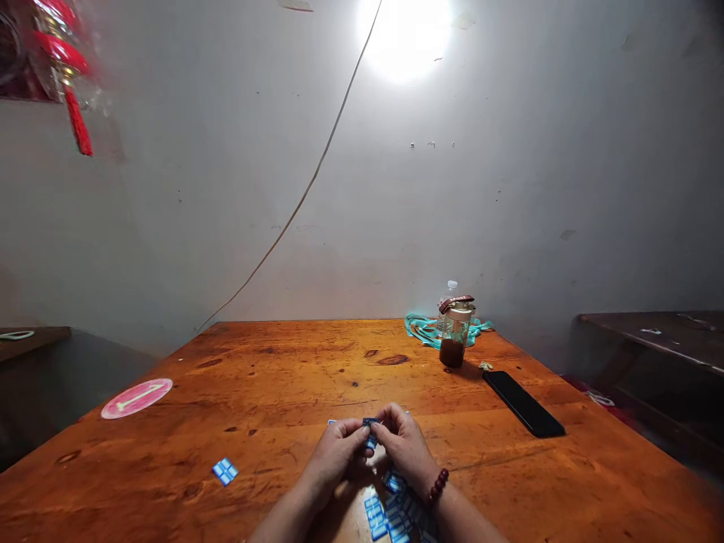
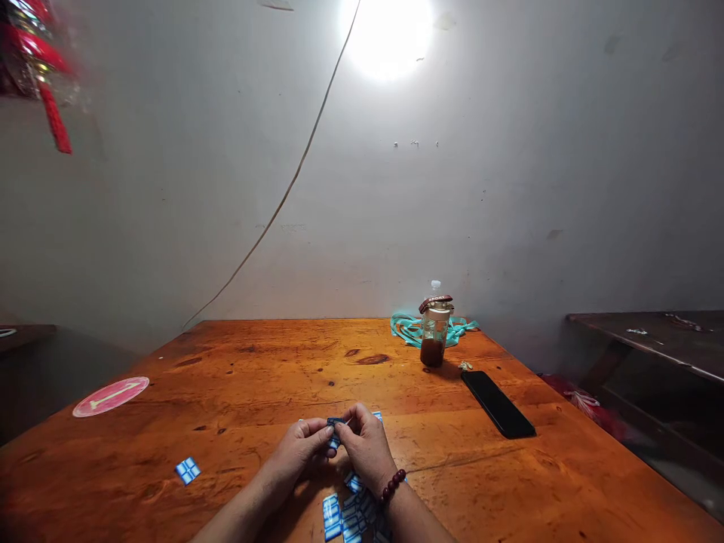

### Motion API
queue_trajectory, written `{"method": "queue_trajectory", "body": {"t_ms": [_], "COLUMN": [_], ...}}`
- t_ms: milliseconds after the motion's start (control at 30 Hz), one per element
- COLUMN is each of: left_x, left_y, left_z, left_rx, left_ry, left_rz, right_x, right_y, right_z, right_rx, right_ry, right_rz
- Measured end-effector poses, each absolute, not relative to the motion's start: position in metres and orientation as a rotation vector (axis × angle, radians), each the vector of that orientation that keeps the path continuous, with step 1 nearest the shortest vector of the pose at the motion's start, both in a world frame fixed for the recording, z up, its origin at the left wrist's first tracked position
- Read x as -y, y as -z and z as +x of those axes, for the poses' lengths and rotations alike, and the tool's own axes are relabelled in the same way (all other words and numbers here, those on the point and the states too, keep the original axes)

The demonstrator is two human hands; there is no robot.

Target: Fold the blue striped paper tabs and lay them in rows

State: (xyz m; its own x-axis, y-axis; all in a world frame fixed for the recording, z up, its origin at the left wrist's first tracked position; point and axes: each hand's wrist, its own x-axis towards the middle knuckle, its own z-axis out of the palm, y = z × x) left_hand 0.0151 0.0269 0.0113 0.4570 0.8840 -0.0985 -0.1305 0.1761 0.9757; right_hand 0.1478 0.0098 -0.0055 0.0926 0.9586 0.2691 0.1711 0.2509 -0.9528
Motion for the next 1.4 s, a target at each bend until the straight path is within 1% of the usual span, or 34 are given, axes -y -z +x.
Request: {"method": "queue_trajectory", "body": {"t_ms": [233, 333, 400, 500, 600, 667, 733, 833, 967, 1133, 1400], "left_x": [-0.03, -0.034, -0.038, -0.044, -0.045, -0.043, -0.041, -0.038, -0.036, -0.031, -0.029], "left_y": [-0.006, -0.008, -0.01, -0.012, -0.012, -0.013, -0.014, -0.015, -0.013, -0.01, -0.006], "left_z": [0.017, 0.012, 0.005, -0.004, -0.005, -0.003, 0.001, 0.004, 0.006, 0.012, 0.016], "left_rx": [-0.809, -0.84, -0.895, -0.944, -0.953, -0.955, -0.96, -0.958, -0.935, -0.873, -0.82], "left_ry": [-0.838, -0.965, -1.106, -1.191, -1.214, -1.207, -1.186, -1.154, -1.084, -1.0, -0.932], "left_rz": [1.197, 1.226, 1.19, 1.151, 1.164, 1.186, 1.215, 1.278, 1.321, 1.388, 1.295], "right_x": [-0.011, -0.008, -0.003, 0.009, 0.018, 0.02, 0.02, 0.016, 0.012, 0.009, 0.002], "right_y": [0.001, -0.003, -0.005, -0.009, -0.014, -0.016, -0.015, -0.009, -0.009, -0.018, -0.009], "right_z": [0.152, 0.162, 0.17, 0.174, 0.171, 0.169, 0.167, 0.165, 0.161, 0.156, 0.154], "right_rx": [1.345, 1.448, 1.612, 2.046, 2.397, 2.467, 2.448, 2.333, 1.97, 1.584, 1.475], "right_ry": [-0.91, -0.932, -0.965, -0.947, -0.753, -0.656, -0.668, -0.786, -0.892, -0.845, -0.767], "right_rz": [-1.131, -1.146, -1.191, -1.235, -1.241, -1.287, -1.32, -1.313, -1.243, -1.118, -1.152]}}
